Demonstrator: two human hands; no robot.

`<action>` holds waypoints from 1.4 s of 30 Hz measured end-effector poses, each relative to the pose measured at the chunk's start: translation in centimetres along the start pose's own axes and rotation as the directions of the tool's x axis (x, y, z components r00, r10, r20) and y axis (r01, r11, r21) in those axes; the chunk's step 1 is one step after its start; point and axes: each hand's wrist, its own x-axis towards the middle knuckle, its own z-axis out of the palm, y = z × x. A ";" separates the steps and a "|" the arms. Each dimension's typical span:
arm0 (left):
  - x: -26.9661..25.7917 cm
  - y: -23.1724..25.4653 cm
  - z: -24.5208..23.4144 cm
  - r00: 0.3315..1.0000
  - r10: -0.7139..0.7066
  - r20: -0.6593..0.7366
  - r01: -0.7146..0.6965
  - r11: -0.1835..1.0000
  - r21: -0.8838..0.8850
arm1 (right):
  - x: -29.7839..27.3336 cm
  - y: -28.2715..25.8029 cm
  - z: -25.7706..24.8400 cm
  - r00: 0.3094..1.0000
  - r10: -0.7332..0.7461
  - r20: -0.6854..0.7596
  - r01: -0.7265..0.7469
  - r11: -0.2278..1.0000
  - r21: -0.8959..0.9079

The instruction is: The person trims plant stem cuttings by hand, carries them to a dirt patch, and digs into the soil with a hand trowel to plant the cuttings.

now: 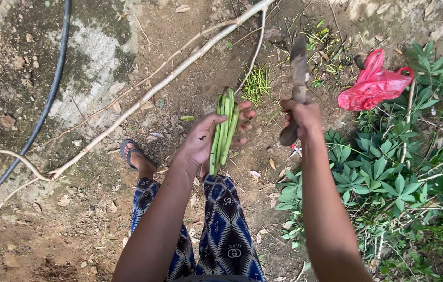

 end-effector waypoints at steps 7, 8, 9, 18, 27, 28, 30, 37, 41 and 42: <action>0.3 0.7 0.2 0.997 0.077 0.009 -0.073 0.972 -0.222 | 5.4 -0.8 1.3 0.972 -0.029 -0.233 -0.170 0.601 -0.781; 0.1 0.6 -0.2 0.996 0.089 0.007 -0.086 0.970 -0.226 | 4.9 -0.4 1.9 0.974 -0.036 -0.225 -0.160 0.595 -0.788; 0.2 0.5 -0.9 0.991 0.134 -0.017 -0.133 0.947 -0.293 | 4.0 0.1 2.8 0.992 -0.090 -0.092 0.024 0.834 -0.552; -4.5 4.3 -10.0 0.573 0.617 -0.540 -0.800 0.563 -0.207 | -15.2 0.7 20.3 0.842 0.053 0.537 -0.176 0.968 0.181; -21.5 11.3 -18.2 0.172 0.711 -0.682 -0.956 0.287 0.059 | -19.8 4.7 42.7 0.704 -0.003 0.711 -0.069 0.995 0.073; -23.6 12.0 -19.7 0.084 0.736 -0.672 -0.971 0.212 0.111 | -20.7 5.5 45.3 0.716 0.008 0.698 -0.062 0.997 0.052; -28.4 13.4 -22.6 0.054 0.694 -0.718 -0.985 0.153 0.074 | -23.2 7.2 50.7 0.713 0.015 0.701 -0.042 0.999 0.021; -43.9 19.3 -32.9 0.009 0.535 -0.845 -0.972 0.202 0.117 | -31.4 13.2 69.9 0.631 0.182 0.754 0.036 0.964 -0.263; -49.2 20.8 -37.1 0.010 0.506 -0.862 -0.956 0.257 0.140 | -36.0 14.4 76.9 0.541 0.262 0.799 0.115 0.918 -0.379; -49.9 21.4 -38.3 -0.033 0.488 -0.872 -0.969 0.198 0.147 | -36.7 14.3 78.9 0.534 0.263 0.803 0.129 0.914 -0.386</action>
